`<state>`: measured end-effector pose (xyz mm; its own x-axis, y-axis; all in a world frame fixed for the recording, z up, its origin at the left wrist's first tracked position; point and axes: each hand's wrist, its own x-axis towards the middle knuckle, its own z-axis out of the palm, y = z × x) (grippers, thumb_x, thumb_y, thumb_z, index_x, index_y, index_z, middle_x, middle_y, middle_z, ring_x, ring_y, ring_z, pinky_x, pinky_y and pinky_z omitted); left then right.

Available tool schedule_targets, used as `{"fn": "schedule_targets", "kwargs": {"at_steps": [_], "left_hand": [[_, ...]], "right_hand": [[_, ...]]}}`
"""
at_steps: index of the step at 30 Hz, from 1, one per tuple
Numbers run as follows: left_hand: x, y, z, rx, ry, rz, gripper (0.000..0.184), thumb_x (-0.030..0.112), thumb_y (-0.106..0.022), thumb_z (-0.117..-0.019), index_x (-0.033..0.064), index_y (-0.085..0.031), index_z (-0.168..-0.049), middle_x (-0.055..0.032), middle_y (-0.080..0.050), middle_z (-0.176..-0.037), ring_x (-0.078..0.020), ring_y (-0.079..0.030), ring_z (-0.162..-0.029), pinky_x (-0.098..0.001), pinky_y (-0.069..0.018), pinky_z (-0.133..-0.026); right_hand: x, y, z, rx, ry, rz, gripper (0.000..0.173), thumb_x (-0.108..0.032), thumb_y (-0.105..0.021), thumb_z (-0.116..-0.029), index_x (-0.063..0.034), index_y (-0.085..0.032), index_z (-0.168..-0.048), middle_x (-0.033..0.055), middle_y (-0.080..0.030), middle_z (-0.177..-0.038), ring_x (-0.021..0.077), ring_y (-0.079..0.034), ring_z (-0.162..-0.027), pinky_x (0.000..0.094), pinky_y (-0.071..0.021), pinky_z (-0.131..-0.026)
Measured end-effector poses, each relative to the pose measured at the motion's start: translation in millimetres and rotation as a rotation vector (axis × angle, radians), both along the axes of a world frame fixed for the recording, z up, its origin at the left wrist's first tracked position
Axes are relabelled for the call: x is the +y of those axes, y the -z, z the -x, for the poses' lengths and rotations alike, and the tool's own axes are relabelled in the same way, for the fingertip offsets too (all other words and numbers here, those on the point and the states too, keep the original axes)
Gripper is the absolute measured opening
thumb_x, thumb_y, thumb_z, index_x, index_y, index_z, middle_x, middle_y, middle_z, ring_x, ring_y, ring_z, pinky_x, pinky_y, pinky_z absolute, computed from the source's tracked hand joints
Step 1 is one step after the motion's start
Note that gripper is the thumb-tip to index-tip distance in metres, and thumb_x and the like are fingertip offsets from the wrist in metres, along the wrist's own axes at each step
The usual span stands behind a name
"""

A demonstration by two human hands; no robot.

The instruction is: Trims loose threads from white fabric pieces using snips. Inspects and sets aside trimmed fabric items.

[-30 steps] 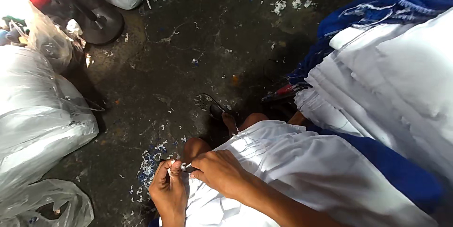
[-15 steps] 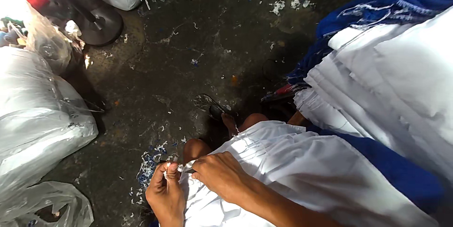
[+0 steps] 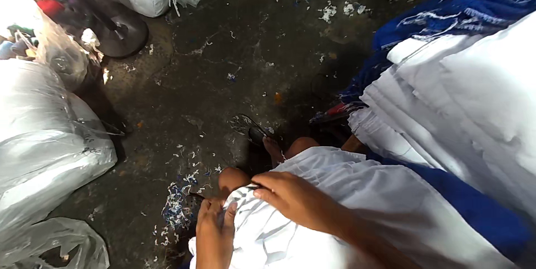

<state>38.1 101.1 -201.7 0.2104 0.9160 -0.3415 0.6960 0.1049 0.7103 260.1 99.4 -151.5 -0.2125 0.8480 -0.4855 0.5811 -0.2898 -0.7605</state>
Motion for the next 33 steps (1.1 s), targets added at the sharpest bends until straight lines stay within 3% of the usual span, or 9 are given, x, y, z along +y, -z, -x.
{"fn": "schedule_targets", "kwargs": {"at_steps": [2, 5, 9, 13, 16, 19, 23, 28, 33], "left_hand": [[-7.5, 0.1, 2.4, -0.025, -0.025, -0.088, 0.019, 0.021, -0.069, -0.0938, 0.0029, -0.072, -0.092, -0.006, -0.066, -0.087, -0.0104, -0.064, -0.075, -0.0279, -0.0556, -0.07], [-10.5, -0.2, 3.3, -0.09, -0.078, -0.175, 0.012, 0.015, -0.069, -0.0912, 0.0027, -0.071, -0.091, -0.0027, -0.065, -0.084, -0.0011, -0.061, -0.068, -0.0161, -0.0533, -0.063], [1.5, -10.4, -22.6, -0.036, -0.076, -0.254, 0.013, 0.013, -0.065, -0.0927, 0.0021, -0.071, -0.096, -0.0061, -0.069, -0.089, -0.0094, -0.067, -0.08, -0.0253, -0.0575, -0.076], [27.3, -13.9, -77.3, -0.142, 0.108, -0.06, 0.033, 0.023, -0.067, -0.0975, -0.0031, -0.069, -0.117, -0.0167, -0.071, -0.109, -0.0277, -0.071, -0.099, -0.0459, -0.0582, -0.09], [41.1, -4.7, -111.4, -0.276, 0.263, 0.277, 0.052, 0.032, -0.068, -0.0974, -0.0009, -0.059, -0.136, -0.0173, -0.064, -0.128, -0.0257, -0.065, -0.114, -0.0426, -0.0527, -0.101], [38.5, -5.3, -120.8, -0.281, 0.417, 0.318, 0.063, 0.04, -0.072, -0.0928, 0.0084, -0.057, -0.145, -0.015, -0.057, -0.142, -0.0304, -0.051, -0.134, -0.049, -0.0406, -0.114], [25.5, -15.4, -124.1, -0.233, 0.518, 0.117, 0.039, 0.036, -0.065, -0.0972, 0.0168, -0.072, -0.131, -0.0112, -0.06, -0.138, -0.0344, -0.052, -0.127, -0.0577, -0.0409, -0.102], [21.1, -10.1, -122.7, -0.309, 0.409, -0.313, 0.018, 0.024, -0.066, -0.0952, 0.0139, -0.079, -0.088, -0.0036, -0.073, -0.102, -0.0254, -0.065, -0.106, -0.0538, -0.0459, -0.092], [15.2, -28.6, -120.8, -0.3, 0.288, -0.291, 0.024, 0.025, -0.062, -0.0985, 0.0065, -0.076, -0.101, -0.006, -0.072, -0.101, -0.0175, -0.068, -0.093, -0.0363, -0.0567, -0.085]], "right_hand": [[-5.4, 2.7, -18.8, -0.086, 0.151, -0.138, 0.036, -0.034, -0.047, -0.1089, -0.0076, -0.069, -0.122, 0.0112, -0.069, -0.108, 0.0237, -0.068, -0.099, 0.0458, -0.0563, -0.088], [-12.3, 6.1, -49.6, -0.316, 0.306, -0.218, 0.044, -0.042, -0.056, -0.1033, -0.0095, -0.064, -0.131, 0.0094, -0.063, -0.116, 0.0228, -0.067, -0.097, 0.0465, -0.058, -0.08], [-29.8, 2.2, -71.2, -0.389, 0.402, -0.168, 0.042, -0.031, -0.069, -0.0977, -0.0045, -0.064, -0.13, 0.0074, -0.062, -0.1, 0.0178, -0.059, -0.075, 0.0385, -0.0521, -0.067], [-41.4, -1.9, -76.7, -0.312, 0.486, -0.148, 0.025, -0.025, -0.062, -0.1, -0.0092, -0.068, -0.118, -0.0017, -0.059, -0.077, 0.009, -0.052, -0.061, 0.0304, -0.0472, -0.058], [-42.8, 0.1, -81.0, -0.268, 0.511, -0.108, 0.027, -0.032, -0.058, -0.1016, -0.0119, -0.068, -0.117, -0.0031, -0.057, -0.074, 0.008, -0.05, -0.059, 0.0295, -0.0458, -0.057], [-40.7, -0.7, -83.2, -0.23, 0.506, -0.106, 0.03, -0.035, -0.054, -0.1027, -0.012, -0.069, -0.116, -0.0029, -0.056, -0.074, 0.0075, -0.051, -0.063, 0.0283, -0.0458, -0.061], [-44.8, 3.5, -83.4, -0.085, 0.54, -0.241, 0.031, -0.039, -0.047, -0.1041, -0.0175, -0.07, -0.108, -0.0098, -0.055, -0.07, -0.0007, -0.048, -0.056, 0.0183, -0.0413, -0.053], [-60.4, -11.8, -88.6, 0.129, 0.476, -0.436, 0.044, -0.042, -0.035, -0.1109, -0.0131, -0.067, -0.108, -0.0124, -0.054, -0.072, -0.0065, -0.038, -0.054, 0.0118, -0.0335, -0.049], [-94.0, -23.8, -99.4, 0.224, 0.507, -0.431, 0.062, -0.05, -0.023, -0.1111, -0.0064, -0.067, -0.109, -0.0108, -0.056, -0.076, -0.0068, -0.038, -0.057, 0.0113, -0.0319, -0.051]]}}
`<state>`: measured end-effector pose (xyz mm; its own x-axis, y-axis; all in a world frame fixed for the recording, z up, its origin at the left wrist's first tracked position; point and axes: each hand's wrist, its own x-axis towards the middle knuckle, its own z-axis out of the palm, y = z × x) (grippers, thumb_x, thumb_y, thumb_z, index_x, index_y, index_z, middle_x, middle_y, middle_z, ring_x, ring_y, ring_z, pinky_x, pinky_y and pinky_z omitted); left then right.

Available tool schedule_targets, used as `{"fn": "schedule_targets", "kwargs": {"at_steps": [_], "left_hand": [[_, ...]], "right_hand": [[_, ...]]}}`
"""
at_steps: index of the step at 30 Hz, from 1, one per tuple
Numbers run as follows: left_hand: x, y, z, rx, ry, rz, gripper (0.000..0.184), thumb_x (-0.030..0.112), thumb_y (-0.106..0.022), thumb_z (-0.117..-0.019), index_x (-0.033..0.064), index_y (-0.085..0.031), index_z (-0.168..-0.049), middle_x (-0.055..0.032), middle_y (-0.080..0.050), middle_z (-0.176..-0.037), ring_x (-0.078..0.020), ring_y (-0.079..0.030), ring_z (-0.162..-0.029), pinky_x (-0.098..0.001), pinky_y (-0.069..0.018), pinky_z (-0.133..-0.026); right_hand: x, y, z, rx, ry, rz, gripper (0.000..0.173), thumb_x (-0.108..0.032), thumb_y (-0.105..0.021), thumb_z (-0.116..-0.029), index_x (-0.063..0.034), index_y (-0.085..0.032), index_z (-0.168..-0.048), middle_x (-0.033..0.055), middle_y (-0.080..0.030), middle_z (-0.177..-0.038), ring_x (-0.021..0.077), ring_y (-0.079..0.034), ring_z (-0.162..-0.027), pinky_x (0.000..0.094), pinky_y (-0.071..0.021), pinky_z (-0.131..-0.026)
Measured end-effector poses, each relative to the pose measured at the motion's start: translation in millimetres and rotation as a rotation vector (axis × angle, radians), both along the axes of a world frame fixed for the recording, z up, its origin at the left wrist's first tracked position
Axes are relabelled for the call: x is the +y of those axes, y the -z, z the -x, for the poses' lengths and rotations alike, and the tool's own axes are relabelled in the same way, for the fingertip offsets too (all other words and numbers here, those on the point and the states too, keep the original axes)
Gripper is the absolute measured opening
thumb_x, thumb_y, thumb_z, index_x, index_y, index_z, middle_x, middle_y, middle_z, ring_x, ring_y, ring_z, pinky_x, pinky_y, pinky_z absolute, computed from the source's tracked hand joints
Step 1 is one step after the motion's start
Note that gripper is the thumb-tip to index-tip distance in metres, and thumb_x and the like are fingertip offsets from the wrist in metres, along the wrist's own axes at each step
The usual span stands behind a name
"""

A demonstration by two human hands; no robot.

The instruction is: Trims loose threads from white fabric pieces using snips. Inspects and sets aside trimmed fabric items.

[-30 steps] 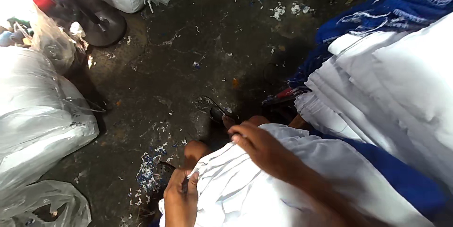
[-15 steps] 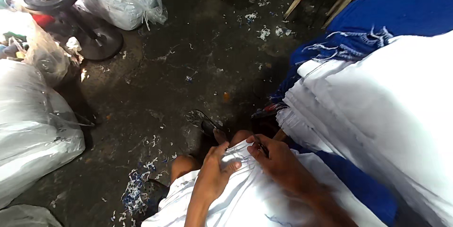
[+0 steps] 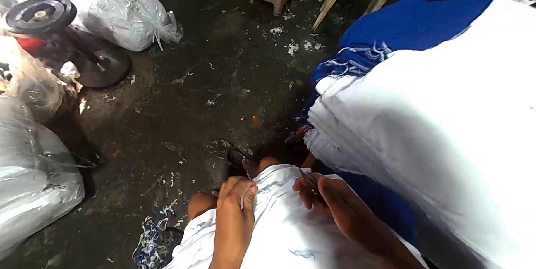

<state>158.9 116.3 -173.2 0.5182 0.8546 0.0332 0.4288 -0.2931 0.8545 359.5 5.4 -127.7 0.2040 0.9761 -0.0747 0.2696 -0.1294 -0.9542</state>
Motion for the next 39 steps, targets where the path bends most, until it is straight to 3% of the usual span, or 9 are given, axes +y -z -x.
{"fn": "schedule_targets", "kwargs": {"at_steps": [3, 9, 17, 23, 26, 28, 29, 33, 39], "left_hand": [[-2.7, -12.1, -7.9, 0.171, 0.215, 0.186, 0.045, 0.029, -0.062, -0.1004, 0.0021, -0.062, -0.137, -0.0175, -0.065, -0.124, -0.0277, -0.067, -0.104, -0.0433, -0.0559, -0.092], [-16.8, -4.8, -13.3, 0.298, 0.154, -0.026, 0.021, 0.017, -0.06, -0.0999, 0.0034, -0.075, -0.096, -0.0108, -0.071, -0.093, -0.0258, -0.071, -0.082, -0.0463, -0.0592, -0.075], [-24.0, -20.1, -11.5, 0.283, 0.075, -0.247, 0.016, 0.008, -0.06, -0.0943, 0.0053, -0.076, -0.091, -0.0089, -0.072, -0.087, -0.0255, -0.072, -0.078, -0.0458, -0.0593, -0.067], [-22.1, -30.5, 1.5, 0.249, -0.057, -0.228, 0.017, 0.007, -0.06, -0.0959, 0.0023, -0.075, -0.091, -0.0104, -0.072, -0.084, -0.0255, -0.072, -0.074, -0.0472, -0.0592, -0.068], [-12.3, -27.6, 20.3, 0.148, -0.259, -0.122, 0.03, 0.014, -0.055, -0.1025, -0.0083, -0.063, -0.121, -0.0238, -0.068, -0.105, -0.0313, -0.07, -0.085, -0.0487, -0.0593, -0.078], [-5.2, -34.5, 25.0, 0.228, -0.309, -0.056, 0.065, 0.02, -0.057, -0.1024, -0.0128, -0.031, -0.152, -0.0386, -0.041, -0.148, -0.0502, -0.055, -0.125, -0.0595, -0.0475, -0.103], [-4.9, -36.2, 23.8, 0.252, -0.286, -0.039, 0.071, 0.02, -0.061, -0.1006, -0.0133, -0.027, -0.154, -0.0407, -0.035, -0.152, -0.0555, -0.049, -0.13, -0.0645, -0.0438, -0.105], [-19.6, -35.6, -3.6, 0.258, 0.047, 0.023, 0.039, 0.015, -0.064, -0.0975, -0.003, -0.064, -0.133, -0.0268, -0.063, -0.127, -0.0395, -0.065, -0.112, -0.0517, -0.0537, -0.097], [-27.5, -21.5, -25.3, 0.362, 0.174, 0.004, 0.022, 0.011, -0.058, -0.1004, -0.0019, -0.075, -0.099, -0.0158, -0.073, -0.098, -0.0285, -0.071, -0.093, -0.0439, -0.0561, -0.089]], "right_hand": [[-8.9, 2.3, 1.6, -0.074, -0.023, 0.038, 0.054, -0.039, -0.025, -0.1125, -0.006, -0.066, -0.102, -0.0074, -0.054, -0.073, -0.0024, -0.043, -0.058, 0.0156, -0.0379, -0.053], [-1.7, -11.8, 15.1, -0.488, -0.169, 0.401, 0.047, -0.044, -0.05, -0.1048, -0.0007, -0.067, -0.108, 0.0176, -0.067, -0.093, 0.0325, -0.067, -0.086, 0.0514, -0.0543, -0.077], [26.0, -30.0, 31.6, -0.665, -0.343, 0.619, 0.049, -0.045, -0.048, -0.1069, -0.0005, -0.065, -0.116, 0.0222, -0.068, -0.111, 0.0397, -0.066, -0.108, 0.0602, -0.0502, -0.087], [15.3, -27.4, 29.7, -0.631, -0.27, 0.606, 0.048, -0.044, -0.049, -0.1067, -0.0002, -0.066, -0.116, 0.0229, -0.068, -0.109, 0.0404, -0.067, -0.105, 0.0601, -0.051, -0.085], [4.5, -21.1, 27.1, -0.58, -0.218, 0.523, 0.051, -0.047, -0.051, -0.1049, -0.0005, -0.065, -0.118, 0.0215, -0.068, -0.107, 0.0384, -0.067, -0.1, 0.0584, -0.0514, -0.084], [-1.0, -16.2, 24.1, -0.512, -0.133, 0.461, 0.051, -0.048, -0.05, -0.1047, -0.0026, -0.066, -0.121, 0.0193, -0.069, -0.105, 0.0357, -0.068, -0.097, 0.0566, -0.0528, -0.083], [-4.4, -12.3, 21.7, -0.47, -0.087, 0.426, 0.05, -0.048, -0.05, -0.1045, -0.004, -0.067, -0.12, 0.0173, -0.069, -0.101, 0.0336, -0.068, -0.093, 0.0547, -0.0535, -0.082], [-12.9, -0.8, 12.8, -0.323, -0.005, 0.309, 0.046, -0.045, -0.05, -0.1041, -0.0041, -0.068, -0.115, 0.0121, -0.065, -0.086, 0.0262, -0.064, -0.079, 0.0473, -0.0524, -0.074], [-20.1, 7.9, 8.2, -0.33, 0.003, 0.298, 0.046, -0.047, -0.051, -0.1034, -0.0057, -0.067, -0.116, 0.0112, -0.066, -0.087, 0.0252, -0.064, -0.081, 0.0463, -0.0527, -0.075]]}}
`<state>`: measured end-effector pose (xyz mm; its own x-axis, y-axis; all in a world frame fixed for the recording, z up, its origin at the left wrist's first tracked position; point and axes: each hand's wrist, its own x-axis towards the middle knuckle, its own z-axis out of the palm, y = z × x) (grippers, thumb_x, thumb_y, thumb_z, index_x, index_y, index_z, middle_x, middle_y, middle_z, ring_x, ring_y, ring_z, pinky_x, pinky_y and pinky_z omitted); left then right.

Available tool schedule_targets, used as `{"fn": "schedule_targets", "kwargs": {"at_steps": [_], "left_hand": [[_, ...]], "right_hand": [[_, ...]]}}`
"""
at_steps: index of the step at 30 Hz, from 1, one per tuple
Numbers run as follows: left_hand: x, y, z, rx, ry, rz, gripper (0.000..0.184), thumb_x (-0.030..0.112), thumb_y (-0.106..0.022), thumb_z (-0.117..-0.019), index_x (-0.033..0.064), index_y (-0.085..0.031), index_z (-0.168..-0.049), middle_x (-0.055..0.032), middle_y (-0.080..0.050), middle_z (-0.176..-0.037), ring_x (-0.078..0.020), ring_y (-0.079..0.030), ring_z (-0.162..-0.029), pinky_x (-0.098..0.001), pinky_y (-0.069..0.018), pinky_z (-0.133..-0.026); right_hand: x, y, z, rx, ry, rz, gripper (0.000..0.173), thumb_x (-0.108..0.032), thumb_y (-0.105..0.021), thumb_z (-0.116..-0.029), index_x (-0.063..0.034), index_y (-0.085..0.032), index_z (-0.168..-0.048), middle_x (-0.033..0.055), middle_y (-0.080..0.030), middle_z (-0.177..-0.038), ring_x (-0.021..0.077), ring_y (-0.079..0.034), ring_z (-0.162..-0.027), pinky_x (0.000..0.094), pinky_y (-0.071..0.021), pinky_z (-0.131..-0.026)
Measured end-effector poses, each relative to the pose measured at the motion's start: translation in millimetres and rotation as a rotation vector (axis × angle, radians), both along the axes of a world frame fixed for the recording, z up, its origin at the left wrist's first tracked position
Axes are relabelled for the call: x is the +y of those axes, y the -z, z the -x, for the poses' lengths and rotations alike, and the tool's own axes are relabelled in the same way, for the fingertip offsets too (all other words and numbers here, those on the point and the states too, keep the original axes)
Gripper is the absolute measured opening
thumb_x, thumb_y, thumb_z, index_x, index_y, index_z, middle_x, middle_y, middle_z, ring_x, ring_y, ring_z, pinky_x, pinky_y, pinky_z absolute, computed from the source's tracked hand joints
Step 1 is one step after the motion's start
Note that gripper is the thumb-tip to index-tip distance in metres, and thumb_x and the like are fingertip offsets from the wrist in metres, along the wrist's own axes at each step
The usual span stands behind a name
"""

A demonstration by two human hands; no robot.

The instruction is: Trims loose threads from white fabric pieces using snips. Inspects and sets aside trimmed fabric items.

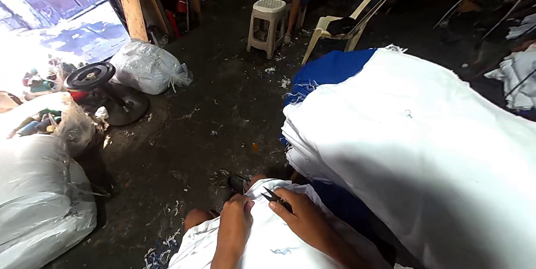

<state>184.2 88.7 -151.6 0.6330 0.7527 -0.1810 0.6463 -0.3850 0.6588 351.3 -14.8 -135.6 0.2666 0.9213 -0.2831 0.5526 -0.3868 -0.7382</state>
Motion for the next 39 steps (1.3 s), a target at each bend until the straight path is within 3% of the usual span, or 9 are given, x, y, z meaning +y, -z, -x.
{"fn": "schedule_targets", "kwargs": {"at_steps": [8, 13, 15, 17, 19, 25, 29, 36, 39], "left_hand": [[-3.4, -21.1, 6.6, -0.024, -0.091, -0.171, 0.021, 0.011, -0.056, -0.1007, 0.0023, -0.075, -0.098, -0.0114, -0.072, -0.09, -0.0269, -0.07, -0.08, -0.047, -0.0575, -0.074], [0.5, -13.6, 19.0, -0.216, -0.193, -0.129, 0.021, 0.011, -0.055, -0.1013, -0.0007, -0.073, -0.101, -0.0114, -0.072, -0.088, -0.0222, -0.071, -0.077, -0.0421, -0.0595, -0.075], [5.7, -10.8, 28.7, -0.258, -0.389, -0.134, 0.034, 0.013, -0.055, -0.1032, -0.0075, -0.059, -0.13, -0.0241, -0.068, -0.112, -0.0321, -0.071, -0.092, -0.0481, -0.0594, -0.084], [12.0, -16.2, 33.1, -0.146, -0.464, -0.118, 0.063, 0.018, -0.061, -0.1012, -0.0092, -0.035, -0.152, -0.0343, -0.047, -0.146, -0.0495, -0.057, -0.124, -0.0618, -0.0472, -0.102], [8.4, -20.3, 28.3, -0.124, -0.375, -0.052, 0.063, 0.023, -0.063, -0.1007, -0.0111, -0.041, -0.149, -0.0361, -0.049, -0.143, -0.0517, -0.055, -0.125, -0.0627, -0.0454, -0.104], [-14.3, -17.9, -22.8, -0.033, -0.096, 0.182, 0.025, 0.018, -0.059, -0.1016, -0.0016, -0.073, -0.108, -0.0175, -0.07, -0.108, -0.0274, -0.068, -0.097, -0.0431, -0.0538, -0.093], [-8.3, -15.6, -14.9, -0.096, -0.213, 0.16, 0.022, 0.013, -0.054, -0.1047, -0.0011, -0.071, -0.102, -0.0104, -0.073, -0.09, -0.0191, -0.071, -0.082, -0.0378, -0.058, -0.082], [-19.0, -21.3, -13.2, -0.151, -0.196, 0.014, 0.02, 0.011, -0.053, -0.1034, -0.0034, -0.067, -0.1, -0.0134, -0.064, -0.097, -0.0207, -0.064, -0.085, -0.0345, -0.0547, -0.082], [-17.4, -16.9, -11.3, -0.233, -0.202, 0.046, 0.02, 0.01, -0.053, -0.1032, -0.0028, -0.066, -0.098, -0.012, -0.063, -0.094, -0.0177, -0.063, -0.081, -0.0313, -0.0546, -0.077]], "right_hand": [[25.7, -34.7, 18.0, -0.221, -0.238, 0.342, 0.046, -0.045, -0.048, -0.1071, -0.0048, -0.067, -0.119, 0.0205, -0.069, -0.111, 0.0381, -0.066, -0.108, 0.0589, -0.0511, -0.09], [18.9, -30.0, 16.8, -0.189, -0.117, 0.285, 0.047, -0.046, -0.047, -0.1067, -0.0063, -0.067, -0.12, 0.0194, -0.07, -0.108, 0.0373, -0.068, -0.105, 0.0587, -0.052, -0.087], [8.6, -21.0, 10.0, -0.103, -0.052, 0.174, 0.048, -0.048, -0.05, -0.1051, -0.0065, -0.065, -0.124, 0.0175, -0.069, -0.104, 0.0343, -0.068, -0.097, 0.0565, -0.0533, -0.086], [-2.1, -10.2, 3.5, -0.01, 0.013, 0.012, 0.046, -0.046, -0.05, -0.1051, -0.0054, -0.066, -0.12, 0.0138, -0.068, -0.094, 0.0279, -0.066, -0.086, 0.0489, -0.0542, -0.081], [-8.5, -5.2, 0.1, 0.075, 0.065, -0.096, 0.043, -0.041, -0.051, -0.1054, -0.0032, -0.067, -0.118, 0.0113, -0.066, -0.088, 0.022, -0.063, -0.079, 0.0414, -0.0531, -0.076], [-11.9, 3.0, -3.1, 0.153, 0.103, -0.17, 0.04, -0.039, -0.052, -0.1049, -0.0033, -0.068, -0.115, 0.0069, -0.064, -0.084, 0.0141, -0.059, -0.073, 0.0326, -0.0504, -0.071], [-15.7, 1.3, -8.5, 0.123, 0.036, -0.135, 0.041, -0.041, -0.053, -0.1044, -0.0036, -0.067, -0.112, 0.0077, -0.062, -0.081, 0.0166, -0.058, -0.071, 0.0348, -0.0496, -0.069], [4.4, -22.2, 3.0, -0.097, -0.254, 0.192, 0.046, -0.046, -0.051, -0.1054, -0.0039, -0.068, -0.114, 0.0191, -0.069, -0.102, 0.0358, -0.067, -0.101, 0.0575, -0.0513, -0.088], [1.7, -14.9, 2.4, -0.099, -0.211, 0.116, 0.046, -0.045, -0.047, -0.107, -0.0053, -0.069, -0.106, 0.0166, -0.068, -0.094, 0.0332, -0.068, -0.094, 0.0551, -0.0519, -0.082]]}}
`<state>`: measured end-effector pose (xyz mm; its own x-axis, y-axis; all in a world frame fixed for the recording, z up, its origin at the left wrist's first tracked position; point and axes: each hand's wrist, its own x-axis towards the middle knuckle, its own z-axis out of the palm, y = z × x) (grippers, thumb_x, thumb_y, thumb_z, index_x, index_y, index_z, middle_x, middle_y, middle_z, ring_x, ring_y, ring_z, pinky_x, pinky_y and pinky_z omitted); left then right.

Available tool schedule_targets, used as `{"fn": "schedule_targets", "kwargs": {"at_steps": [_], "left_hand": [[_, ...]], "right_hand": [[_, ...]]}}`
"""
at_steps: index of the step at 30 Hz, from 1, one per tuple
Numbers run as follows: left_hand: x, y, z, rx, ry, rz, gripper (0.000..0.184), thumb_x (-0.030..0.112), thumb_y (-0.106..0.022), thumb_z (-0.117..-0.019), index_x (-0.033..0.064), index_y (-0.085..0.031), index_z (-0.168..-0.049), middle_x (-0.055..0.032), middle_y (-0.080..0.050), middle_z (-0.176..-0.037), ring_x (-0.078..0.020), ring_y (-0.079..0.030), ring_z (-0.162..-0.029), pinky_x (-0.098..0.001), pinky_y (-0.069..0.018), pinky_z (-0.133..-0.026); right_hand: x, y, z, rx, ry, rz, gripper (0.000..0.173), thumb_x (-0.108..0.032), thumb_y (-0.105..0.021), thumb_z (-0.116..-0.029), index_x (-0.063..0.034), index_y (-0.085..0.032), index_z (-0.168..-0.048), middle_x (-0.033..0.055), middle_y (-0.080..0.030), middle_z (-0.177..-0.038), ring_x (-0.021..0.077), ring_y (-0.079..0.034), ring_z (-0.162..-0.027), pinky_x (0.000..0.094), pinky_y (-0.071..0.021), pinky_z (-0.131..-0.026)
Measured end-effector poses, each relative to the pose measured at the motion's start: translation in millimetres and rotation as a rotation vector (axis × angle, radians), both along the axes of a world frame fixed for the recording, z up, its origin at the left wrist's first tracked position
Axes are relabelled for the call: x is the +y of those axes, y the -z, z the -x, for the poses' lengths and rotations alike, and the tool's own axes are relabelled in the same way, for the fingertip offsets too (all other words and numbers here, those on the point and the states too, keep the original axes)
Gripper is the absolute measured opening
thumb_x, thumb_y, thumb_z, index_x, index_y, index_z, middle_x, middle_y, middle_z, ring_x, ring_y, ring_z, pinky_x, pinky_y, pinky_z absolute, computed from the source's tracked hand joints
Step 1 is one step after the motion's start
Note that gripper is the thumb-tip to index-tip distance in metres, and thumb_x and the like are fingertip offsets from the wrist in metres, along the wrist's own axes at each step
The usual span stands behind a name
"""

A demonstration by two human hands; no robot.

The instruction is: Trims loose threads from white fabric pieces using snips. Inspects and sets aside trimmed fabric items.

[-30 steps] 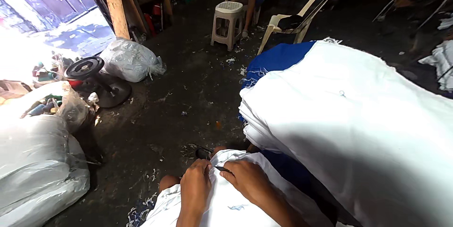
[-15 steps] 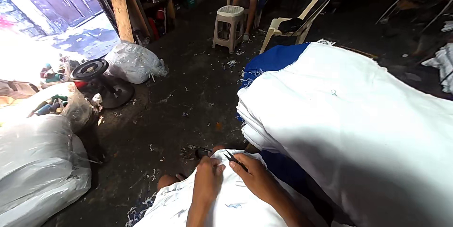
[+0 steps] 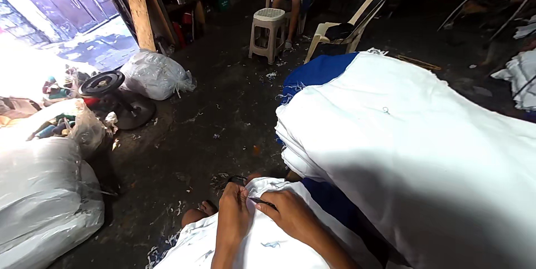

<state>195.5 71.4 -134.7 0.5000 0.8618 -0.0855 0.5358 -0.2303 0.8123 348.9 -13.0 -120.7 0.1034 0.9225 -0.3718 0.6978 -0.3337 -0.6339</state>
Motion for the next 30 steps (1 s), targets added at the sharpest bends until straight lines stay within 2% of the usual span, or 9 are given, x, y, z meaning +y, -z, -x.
{"fn": "schedule_targets", "kwargs": {"at_steps": [4, 6, 8, 11, 13, 15, 17, 23, 30], "left_hand": [[16.9, 13.5, 21.8, -0.228, -0.219, 0.076, 0.025, 0.01, -0.05, -0.1049, -0.0093, -0.062, -0.115, -0.0184, -0.067, -0.105, -0.023, -0.07, -0.088, -0.0396, -0.0601, -0.08], [31.3, 15.3, 35.4, -0.085, -0.345, -0.009, 0.047, 0.011, -0.053, -0.104, -0.0103, -0.043, -0.145, -0.0311, -0.053, -0.139, -0.0388, -0.061, -0.119, -0.0498, -0.052, -0.1], [40.9, 20.0, 44.7, 0.079, -0.284, 0.014, 0.067, 0.012, -0.059, -0.1012, -0.0088, -0.026, -0.157, -0.0373, -0.034, -0.154, -0.0508, -0.046, -0.136, -0.0578, -0.0413, -0.111], [44.2, 35.4, 46.2, 0.071, -0.004, 0.235, 0.067, 0.017, -0.058, -0.1027, -0.004, -0.027, -0.158, -0.0314, -0.044, -0.151, -0.0396, -0.053, -0.134, -0.0496, -0.0442, -0.112], [42.5, 45.2, 40.7, 0.078, 0.148, 0.359, 0.051, 0.017, -0.055, -0.1032, -0.0045, -0.045, -0.148, -0.0243, -0.061, -0.132, -0.0291, -0.063, -0.117, -0.044, -0.0501, -0.103], [37.4, 56.2, 38.3, 0.119, 0.143, 0.296, 0.026, 0.016, -0.056, -0.1025, -0.0011, -0.069, -0.117, -0.0138, -0.07, -0.102, -0.0201, -0.067, -0.093, -0.0399, -0.0536, -0.089], [27.3, 59.5, 40.0, 0.066, -0.001, 0.125, 0.02, 0.014, -0.059, -0.1009, 0.0013, -0.074, -0.1, -0.0097, -0.071, -0.09, -0.0176, -0.068, -0.082, -0.0392, -0.0559, -0.082], [9.7, 56.2, 48.2, -0.115, -0.087, -0.164, 0.021, 0.015, -0.06, -0.0982, 0.0045, -0.077, -0.093, -0.0067, -0.075, -0.093, -0.0199, -0.07, -0.094, -0.0418, -0.0543, -0.091], [1.7, 55.9, 40.5, -0.101, -0.145, -0.336, 0.022, 0.014, -0.058, -0.0979, 0.0052, -0.078, -0.094, -0.0086, -0.075, -0.099, -0.026, -0.07, -0.097, -0.0437, -0.0545, -0.09]], "right_hand": [[-5.1, 9.4, -5.2, 0.117, 0.125, -0.08, 0.044, -0.045, -0.049, -0.1056, -0.0054, -0.068, -0.109, 0.0131, -0.066, -0.088, 0.0273, -0.065, -0.084, 0.0489, -0.0528, -0.078], [-4.7, 10.2, -6.9, 0.133, 0.124, -0.078, 0.046, -0.048, -0.049, -0.1051, -0.0061, -0.067, -0.112, 0.0124, -0.065, -0.089, 0.0266, -0.065, -0.084, 0.048, -0.0526, -0.078], [-6.3, 11.4, -6.4, 0.118, 0.128, -0.068, 0.047, -0.049, -0.048, -0.1049, -0.007, -0.067, -0.115, 0.0125, -0.066, -0.09, 0.0273, -0.065, -0.085, 0.0487, -0.0529, -0.079], [-4.5, 11.2, -4.4, 0.088, 0.129, -0.07, 0.049, -0.051, -0.047, -0.1049, -0.0076, -0.066, -0.117, 0.013, -0.067, -0.092, 0.0286, -0.066, -0.087, 0.0499, -0.0532, -0.08], [-5.8, 12.3, -2.5, 0.066, 0.133, -0.073, 0.05, -0.052, -0.047, -0.1044, -0.0083, -0.066, -0.119, 0.0128, -0.067, -0.094, 0.0286, -0.066, -0.089, 0.0503, -0.0535, -0.082], [-7.6, 12.6, -1.7, 0.052, 0.135, -0.075, 0.05, -0.052, -0.047, -0.1043, -0.0081, -0.066, -0.12, 0.0134, -0.068, -0.095, 0.0292, -0.067, -0.091, 0.0506, -0.0534, -0.083], [-8.6, 13.2, -2.3, 0.036, 0.14, -0.083, 0.051, -0.052, -0.047, -0.1043, -0.0087, -0.066, -0.122, 0.0132, -0.068, -0.095, 0.0289, -0.067, -0.09, 0.0503, -0.0536, -0.083], [0.8, 10.4, 6.4, -0.067, 0.09, -0.053, 0.052, -0.053, -0.046, -0.1043, -0.0083, -0.066, -0.121, 0.0139, -0.069, -0.092, 0.0312, -0.068, -0.088, 0.052, -0.0542, -0.079], [35.1, -12.4, 21.0, -0.216, -0.168, 0.186, 0.053, -0.05, -0.046, -0.1065, -0.0025, -0.064, -0.122, 0.0217, -0.069, -0.108, 0.0388, -0.067, -0.106, 0.058, -0.051, -0.09]]}}
